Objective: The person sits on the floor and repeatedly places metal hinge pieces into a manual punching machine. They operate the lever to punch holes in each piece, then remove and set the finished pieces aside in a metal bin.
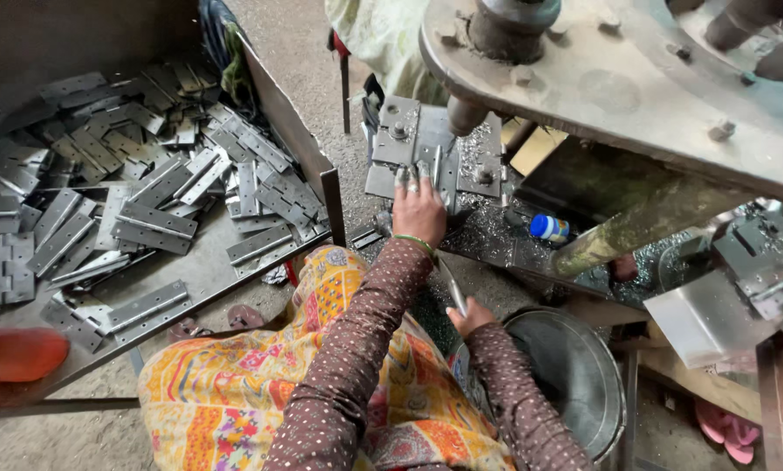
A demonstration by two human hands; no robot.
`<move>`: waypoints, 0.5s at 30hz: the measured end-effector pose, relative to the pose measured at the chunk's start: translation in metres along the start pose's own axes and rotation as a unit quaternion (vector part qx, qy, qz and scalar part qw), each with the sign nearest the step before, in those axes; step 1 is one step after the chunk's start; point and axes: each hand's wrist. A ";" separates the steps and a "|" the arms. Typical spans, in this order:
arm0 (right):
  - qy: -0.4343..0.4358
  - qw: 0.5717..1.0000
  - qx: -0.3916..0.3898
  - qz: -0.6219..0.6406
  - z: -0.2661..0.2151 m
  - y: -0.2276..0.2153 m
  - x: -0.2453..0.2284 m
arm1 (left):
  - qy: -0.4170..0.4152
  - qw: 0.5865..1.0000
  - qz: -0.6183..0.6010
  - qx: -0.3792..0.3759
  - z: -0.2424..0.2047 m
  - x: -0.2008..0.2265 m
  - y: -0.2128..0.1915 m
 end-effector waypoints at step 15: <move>-0.085 0.976 0.197 -0.022 0.021 0.071 0.017 | -0.007 0.998 -0.037 0.049 0.000 -0.012 -0.009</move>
Point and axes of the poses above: each hand's wrist, its own z-axis towards the middle knuckle, its own y-axis out of the palm, x = y × z, and after that the axes turned 3 degrees about z, right-handed
